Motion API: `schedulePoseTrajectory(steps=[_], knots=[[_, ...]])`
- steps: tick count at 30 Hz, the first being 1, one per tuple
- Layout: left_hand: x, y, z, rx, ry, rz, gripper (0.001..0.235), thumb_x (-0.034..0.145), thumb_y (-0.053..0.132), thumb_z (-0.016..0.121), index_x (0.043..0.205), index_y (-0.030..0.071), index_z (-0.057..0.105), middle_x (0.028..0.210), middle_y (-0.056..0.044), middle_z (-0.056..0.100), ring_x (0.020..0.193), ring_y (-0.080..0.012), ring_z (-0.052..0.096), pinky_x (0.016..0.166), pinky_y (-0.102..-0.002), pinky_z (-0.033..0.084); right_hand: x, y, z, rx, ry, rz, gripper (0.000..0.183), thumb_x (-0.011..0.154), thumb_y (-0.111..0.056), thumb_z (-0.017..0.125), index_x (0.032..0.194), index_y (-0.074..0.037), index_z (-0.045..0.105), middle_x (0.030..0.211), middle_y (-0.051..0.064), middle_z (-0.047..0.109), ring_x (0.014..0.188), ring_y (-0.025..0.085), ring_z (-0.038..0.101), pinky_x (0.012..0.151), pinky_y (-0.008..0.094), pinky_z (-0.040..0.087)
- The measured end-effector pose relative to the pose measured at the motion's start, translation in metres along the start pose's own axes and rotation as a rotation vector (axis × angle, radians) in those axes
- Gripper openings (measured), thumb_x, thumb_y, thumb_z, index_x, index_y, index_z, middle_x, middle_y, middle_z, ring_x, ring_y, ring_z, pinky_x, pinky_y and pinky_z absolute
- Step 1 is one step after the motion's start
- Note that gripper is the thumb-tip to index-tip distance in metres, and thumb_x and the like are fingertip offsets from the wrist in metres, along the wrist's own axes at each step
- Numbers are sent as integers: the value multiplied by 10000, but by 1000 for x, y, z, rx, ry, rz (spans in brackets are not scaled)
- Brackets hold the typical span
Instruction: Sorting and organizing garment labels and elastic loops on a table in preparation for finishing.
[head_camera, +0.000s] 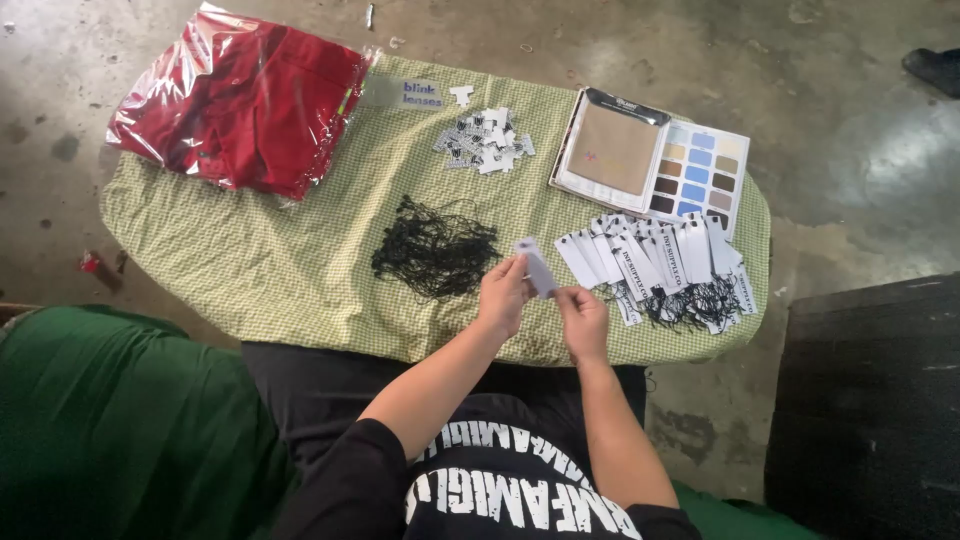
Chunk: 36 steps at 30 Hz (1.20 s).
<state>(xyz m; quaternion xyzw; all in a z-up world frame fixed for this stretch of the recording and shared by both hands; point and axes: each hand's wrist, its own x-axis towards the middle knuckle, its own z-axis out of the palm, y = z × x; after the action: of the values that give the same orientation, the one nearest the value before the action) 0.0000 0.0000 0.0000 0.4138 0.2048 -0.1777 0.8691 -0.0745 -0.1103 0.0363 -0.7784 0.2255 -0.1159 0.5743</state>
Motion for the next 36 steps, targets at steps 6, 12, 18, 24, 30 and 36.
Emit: schedulePoseTrajectory(steps=[6,12,18,24,30,36], knots=[[-55,74,3,319,14,39,498,1023,235,662,1439,-22,570,1340,-217,661,1197,-315,668,1082,-484,484,70,70,-51,-259,93,156,206,980,-295,741,1056,-109,787,944,115,744,894,260,658,750,424,508],[-45,68,-35,429,66,106,403,1031,222,630,1371,6,636,1232,-157,724,1069,-202,696,1021,-426,512,93,78,-79,-743,70,127,237,954,-338,642,859,-169,778,721,32,695,700,298,677,615,465,546],[-42,64,-59,485,72,167,314,1023,195,639,1291,41,690,1147,-120,755,987,-161,719,930,-359,540,56,17,-60,-1079,163,-67,259,913,-433,727,939,-178,762,893,38,735,855,269,743,726,453,598],[-54,76,-67,469,109,226,306,1010,176,634,1265,14,687,1123,-137,743,986,-186,695,921,-359,534,79,49,-49,-1134,468,-636,338,745,-306,887,1024,-213,721,1110,-3,616,963,254,658,774,439,523],[-46,92,-94,1214,171,633,225,993,94,649,1208,82,714,1138,-92,703,1092,-286,674,947,-424,549,82,3,46,-913,4,-782,322,897,-235,797,1182,-119,702,1289,154,627,1222,376,608,986,525,466],[-30,97,-132,1687,231,552,330,900,303,720,1204,175,707,1045,-12,660,1012,-226,654,874,-401,515,87,10,123,-964,-342,-586,494,953,-497,668,1360,-220,629,1529,96,495,1447,367,404,1114,623,339]])
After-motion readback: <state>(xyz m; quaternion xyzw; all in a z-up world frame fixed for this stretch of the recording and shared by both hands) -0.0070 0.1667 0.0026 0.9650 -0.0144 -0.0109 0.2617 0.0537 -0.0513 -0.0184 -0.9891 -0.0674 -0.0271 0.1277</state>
